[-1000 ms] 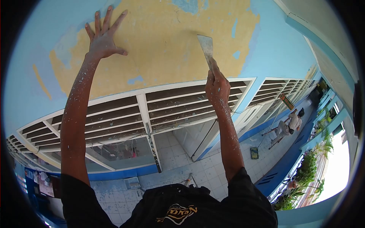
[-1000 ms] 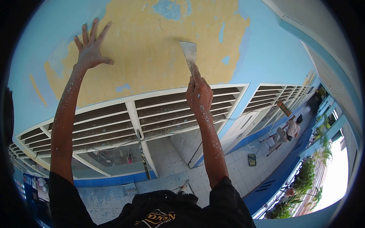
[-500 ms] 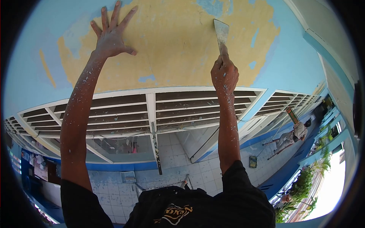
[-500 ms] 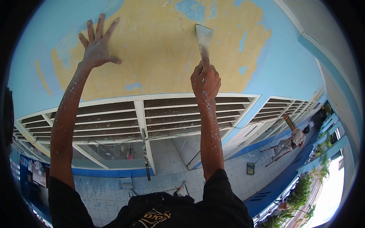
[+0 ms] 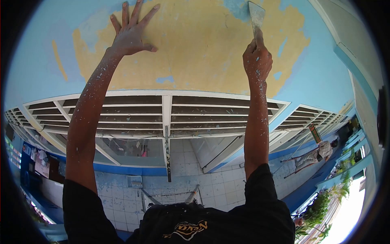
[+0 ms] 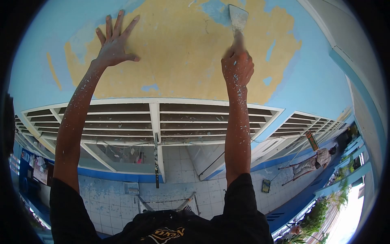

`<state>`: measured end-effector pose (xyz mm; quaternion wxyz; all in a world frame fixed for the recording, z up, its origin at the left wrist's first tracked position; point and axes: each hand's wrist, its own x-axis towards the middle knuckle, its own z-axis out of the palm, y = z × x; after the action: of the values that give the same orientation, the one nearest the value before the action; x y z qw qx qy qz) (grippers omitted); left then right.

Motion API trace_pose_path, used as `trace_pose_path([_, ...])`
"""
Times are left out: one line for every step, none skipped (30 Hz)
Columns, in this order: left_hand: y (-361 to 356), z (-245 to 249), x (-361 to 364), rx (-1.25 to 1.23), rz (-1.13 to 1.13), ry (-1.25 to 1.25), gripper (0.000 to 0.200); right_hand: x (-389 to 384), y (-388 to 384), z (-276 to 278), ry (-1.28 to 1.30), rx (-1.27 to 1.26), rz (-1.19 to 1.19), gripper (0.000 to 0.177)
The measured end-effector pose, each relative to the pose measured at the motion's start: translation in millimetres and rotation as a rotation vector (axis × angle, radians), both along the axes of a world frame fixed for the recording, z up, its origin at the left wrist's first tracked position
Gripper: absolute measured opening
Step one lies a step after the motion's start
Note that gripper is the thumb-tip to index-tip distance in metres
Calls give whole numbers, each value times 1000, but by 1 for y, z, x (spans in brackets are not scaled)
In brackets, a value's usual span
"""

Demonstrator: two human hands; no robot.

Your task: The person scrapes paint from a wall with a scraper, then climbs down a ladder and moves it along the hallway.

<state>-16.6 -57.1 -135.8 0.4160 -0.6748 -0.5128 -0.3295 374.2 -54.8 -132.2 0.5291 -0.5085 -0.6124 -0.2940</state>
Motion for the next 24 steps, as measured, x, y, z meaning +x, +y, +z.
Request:
trace_pose_path([-3, -1, 0, -50, 74, 10, 116, 1, -2, 13, 23, -30, 3, 44])
trace_pose_path([-6, -2, -2, -104, 148, 19, 102, 4, -1, 16, 47, -16, 19, 42])
trace_pose_path([-12, -9, -9, -160, 221, 29, 89, 9, 2, 10, 59, 12, 64, 41])
trace_pose_path([-22, -20, -21, -219, 41, -30, 106, 11, -2, -4, 105, -18, 94, 42])
trace_pose_path([-29, -50, -39, -149, -48, -147, 100, 15, -10, -21, 151, -48, 120, 43])
trace_pose_path([-36, -90, -59, -70, -136, -261, 94, 32, -7, -54, 179, -57, 115, 44])
trace_pose_path([-46, -128, -70, 18, -223, -373, 88, 46, -5, -99, 207, -61, 107, 45])
trace_pose_path([-78, -166, -63, 139, -105, -440, 58, 52, -24, -140, 331, -245, 68, 47])
trace_pose_path([-104, -220, -73, 115, -35, -575, 60, 51, -48, -182, 381, -290, 116, 44])
trace_pose_path([-130, -283, -84, 64, 63, -694, 58, 64, -62, -237, 338, -376, 34, 41])
trace_pose_path([-160, -357, -93, 17, 143, -806, 57, 72, -80, -294, 385, -491, 35, 35])
trace_pose_path([-199, -436, -97, -142, 317, -957, 57, 80, -106, -347, 379, -677, -22, 33])
trace_pose_path([-245, -504, -90, -370, 437, -1086, 57, 77, -139, -385, 336, -824, -51, 34])
trace_pose_path([-289, -571, -75, -557, 488, -1232, 56, 82, -168, -429, 330, -1052, -76, 33])
trace_pose_path([-331, -618, -48, -746, 531, -1402, 57, 86, -198, -475, 281, -1206, -98, 30])
trace_pose_path([-372, -669, -24, -944, 522, -1407, 65, 85, -233, -514, 281, -1220, 8, 33])
trace_pose_path([-407, -707, 1, -1215, 494, -1464, 76, 75, -258, -531, 233, -1470, -48, 35])
trace_pose_path([-432, -732, 31, -1376, 481, -1464, 80, 71, -284, -558, 226, -1532, 43, 43])
trace_pose_path([-452, -745, 63, -1526, 463, -1464, 83, 60, -304, -568, 261, -1667, 128, 56])
trace_pose_path([-454, -732, 85, -1682, 414, -1542, 87, 54, -321, -596, 164, -1729, 196, 63])
trace_pose_path([-453, -716, 103, -1838, 353, -1620, 90, 46, -337, -618, 163, -1781, 300, 65])
trace_pose_path([-463, -722, 123, -1828, 443, -1596, 96, 29, -343, -621, 129, -1947, 264, 67])
trace_pose_path([-468, -740, 143, -1810, 525, -1570, 102, 20, -350, -635, 85, -2000, 331, 63])
trace_pose_path([-471, -753, 160, -1790, 601, -1542, 109, 6, -351, -636, 37, -2004, 467, 52])
